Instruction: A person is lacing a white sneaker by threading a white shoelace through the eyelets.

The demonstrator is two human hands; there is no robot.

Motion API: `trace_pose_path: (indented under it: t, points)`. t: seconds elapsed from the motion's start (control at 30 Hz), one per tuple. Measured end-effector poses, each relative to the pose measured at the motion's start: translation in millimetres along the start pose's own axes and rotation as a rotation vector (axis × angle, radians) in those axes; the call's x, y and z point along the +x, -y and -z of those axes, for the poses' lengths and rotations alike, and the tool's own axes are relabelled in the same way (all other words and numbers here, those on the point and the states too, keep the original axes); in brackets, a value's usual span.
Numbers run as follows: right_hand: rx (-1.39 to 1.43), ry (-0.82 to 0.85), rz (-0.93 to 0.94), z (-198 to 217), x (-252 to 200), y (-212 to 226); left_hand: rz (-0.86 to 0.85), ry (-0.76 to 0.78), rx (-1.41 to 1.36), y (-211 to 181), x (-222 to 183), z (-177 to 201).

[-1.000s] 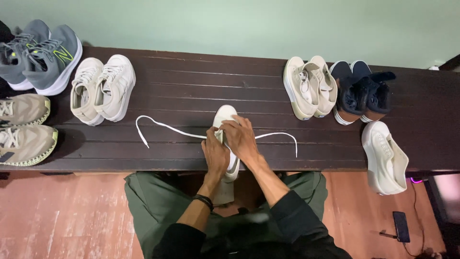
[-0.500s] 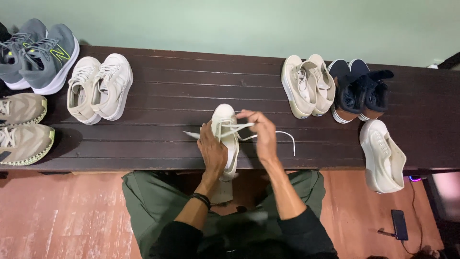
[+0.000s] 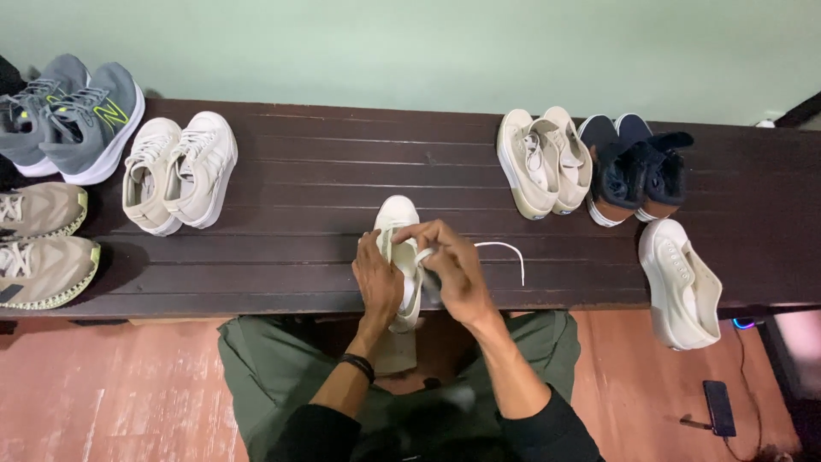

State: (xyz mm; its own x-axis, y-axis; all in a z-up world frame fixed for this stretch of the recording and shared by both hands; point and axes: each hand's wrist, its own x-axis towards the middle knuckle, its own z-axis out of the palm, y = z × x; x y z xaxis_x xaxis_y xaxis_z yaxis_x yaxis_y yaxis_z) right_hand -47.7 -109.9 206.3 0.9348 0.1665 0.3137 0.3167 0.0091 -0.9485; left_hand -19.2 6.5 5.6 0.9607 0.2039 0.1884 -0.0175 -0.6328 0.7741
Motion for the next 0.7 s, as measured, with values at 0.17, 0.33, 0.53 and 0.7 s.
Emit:
trace_pose_path:
  t: [0.17,0.33,0.53,0.7]
  points:
    - [0.072,-0.041,-0.024,-1,-3,-10,-0.048,-0.004,-0.075,-12,0,8]
    - [-0.126,0.064,-0.205,-2,-11,-23,-0.054,-0.056,-0.034,9,0,-11]
    - [-0.722,0.083,-0.113,13,25,-115,-0.012,-0.012,-0.025,8,-2,-12]
    - [-1.245,0.271,0.127,7,57,-173,-0.083,-0.009,0.019,20,4,-17]
